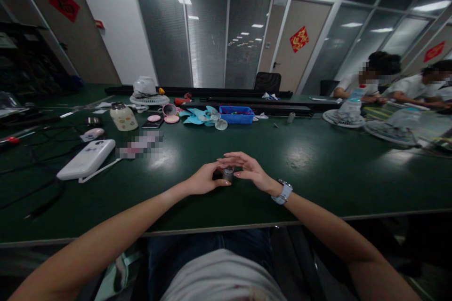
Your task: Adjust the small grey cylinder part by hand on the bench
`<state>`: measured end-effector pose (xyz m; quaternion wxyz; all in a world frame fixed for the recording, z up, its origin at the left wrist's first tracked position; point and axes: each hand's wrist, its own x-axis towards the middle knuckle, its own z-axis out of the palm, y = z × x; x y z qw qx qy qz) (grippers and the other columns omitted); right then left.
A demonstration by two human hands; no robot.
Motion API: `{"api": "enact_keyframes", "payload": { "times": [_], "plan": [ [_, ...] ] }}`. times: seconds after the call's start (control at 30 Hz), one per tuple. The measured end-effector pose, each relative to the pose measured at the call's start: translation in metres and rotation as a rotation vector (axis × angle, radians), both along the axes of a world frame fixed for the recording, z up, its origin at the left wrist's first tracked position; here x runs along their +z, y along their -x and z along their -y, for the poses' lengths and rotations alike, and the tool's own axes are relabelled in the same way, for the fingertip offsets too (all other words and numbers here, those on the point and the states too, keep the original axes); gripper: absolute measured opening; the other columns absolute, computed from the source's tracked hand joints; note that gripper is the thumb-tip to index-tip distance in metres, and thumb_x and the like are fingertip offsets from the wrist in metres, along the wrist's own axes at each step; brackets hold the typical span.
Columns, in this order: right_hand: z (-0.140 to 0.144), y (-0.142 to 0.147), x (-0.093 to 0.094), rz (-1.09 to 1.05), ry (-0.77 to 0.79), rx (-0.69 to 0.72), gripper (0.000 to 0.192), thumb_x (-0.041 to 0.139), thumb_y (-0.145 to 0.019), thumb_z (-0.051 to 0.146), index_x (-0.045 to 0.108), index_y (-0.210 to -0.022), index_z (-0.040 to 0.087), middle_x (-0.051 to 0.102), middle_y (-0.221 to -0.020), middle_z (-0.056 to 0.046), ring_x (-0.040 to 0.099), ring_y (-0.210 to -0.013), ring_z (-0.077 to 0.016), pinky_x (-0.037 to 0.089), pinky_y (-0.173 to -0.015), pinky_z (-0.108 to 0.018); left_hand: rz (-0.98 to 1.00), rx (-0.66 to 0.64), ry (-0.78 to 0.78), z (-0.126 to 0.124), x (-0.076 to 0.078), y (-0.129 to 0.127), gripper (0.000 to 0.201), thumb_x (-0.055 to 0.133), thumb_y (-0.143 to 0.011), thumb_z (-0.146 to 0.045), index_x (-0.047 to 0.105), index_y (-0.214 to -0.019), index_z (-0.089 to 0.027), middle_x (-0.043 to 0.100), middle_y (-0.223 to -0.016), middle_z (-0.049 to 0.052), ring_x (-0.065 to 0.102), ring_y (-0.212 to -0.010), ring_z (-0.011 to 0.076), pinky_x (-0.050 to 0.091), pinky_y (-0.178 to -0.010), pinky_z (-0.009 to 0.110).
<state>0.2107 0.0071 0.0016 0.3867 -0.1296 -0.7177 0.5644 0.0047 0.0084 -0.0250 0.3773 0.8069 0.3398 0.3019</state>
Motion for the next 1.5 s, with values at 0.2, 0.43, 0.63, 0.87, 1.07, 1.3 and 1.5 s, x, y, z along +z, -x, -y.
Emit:
{"api": "enact_keyframes", "payload": {
  "times": [0.2,0.43,0.63,0.87,1.07,1.3,1.5],
  "plan": [
    [-0.004,-0.003,-0.003,-0.023,-0.048,-0.117,0.045,0.069,-0.078,0.015,0.059,-0.122,0.023,0.071,-0.117,-0.007,0.066,-0.105,-0.0206,0.049,-0.097,-0.040,0.013,-0.036,0.004,0.000,0.000,0.001,0.051,0.072,-0.079,-0.022,0.055,-0.127,-0.014,0.070,-0.111,0.009,0.066,-0.098,0.0239,0.050,-0.086,0.035],
    [-0.006,-0.004,-0.006,-0.020,-0.081,-0.188,0.041,0.070,-0.079,0.018,0.060,-0.118,0.022,0.071,-0.111,-0.008,0.067,-0.100,-0.0206,0.052,-0.090,-0.039,0.019,-0.062,0.009,0.001,0.002,0.000,0.055,0.071,-0.081,-0.022,0.052,-0.132,-0.016,0.068,-0.115,0.009,0.065,-0.100,0.0233,0.050,-0.087,0.034],
    [-0.003,-0.005,-0.002,0.008,-0.127,-0.117,0.044,0.071,-0.080,0.022,0.057,-0.122,0.021,0.067,-0.121,-0.010,0.065,-0.106,-0.0210,0.049,-0.097,-0.041,0.007,-0.042,-0.005,0.000,0.000,0.001,0.048,0.072,-0.080,-0.023,0.057,-0.124,-0.014,0.070,-0.107,0.009,0.066,-0.094,0.0231,0.050,-0.083,0.034],
    [0.005,-0.001,0.001,0.068,-0.124,-0.036,0.052,0.073,-0.080,0.024,0.053,-0.128,0.022,0.064,-0.124,-0.010,0.061,-0.117,-0.0231,0.043,-0.105,-0.045,0.000,-0.030,0.010,0.000,0.001,0.000,0.039,0.072,-0.080,-0.026,0.062,-0.115,-0.013,0.071,-0.108,0.010,0.067,-0.097,0.0245,0.051,-0.087,0.037],
    [0.003,-0.002,0.000,0.044,-0.127,-0.068,0.048,0.072,-0.081,0.026,0.054,-0.126,0.021,0.068,-0.118,-0.010,0.064,-0.112,-0.0230,0.046,-0.102,-0.045,0.001,-0.033,0.013,0.000,0.002,-0.001,0.047,0.072,-0.079,-0.025,0.058,-0.123,-0.013,0.070,-0.110,0.010,0.066,-0.097,0.0241,0.051,-0.085,0.036],
    [-0.004,-0.003,-0.009,0.008,-0.162,-0.231,0.041,0.073,-0.081,0.026,0.058,-0.118,0.021,0.070,-0.111,-0.009,0.067,-0.099,-0.0203,0.053,-0.091,-0.039,0.009,-0.042,0.015,0.003,0.006,-0.001,0.054,0.071,-0.079,-0.021,0.054,-0.129,-0.014,0.069,-0.112,0.009,0.065,-0.096,0.0228,0.049,-0.085,0.033],
    [-0.006,-0.003,-0.010,0.013,-0.179,-0.307,0.036,0.071,-0.081,0.026,0.060,-0.115,0.021,0.070,-0.107,-0.009,0.067,-0.097,-0.0203,0.054,-0.084,-0.036,0.020,-0.040,0.015,0.004,0.008,-0.002,0.044,0.071,-0.079,-0.019,0.059,-0.120,-0.013,0.069,-0.108,0.009,0.065,-0.092,0.0219,0.050,-0.083,0.033]
  ]
}}
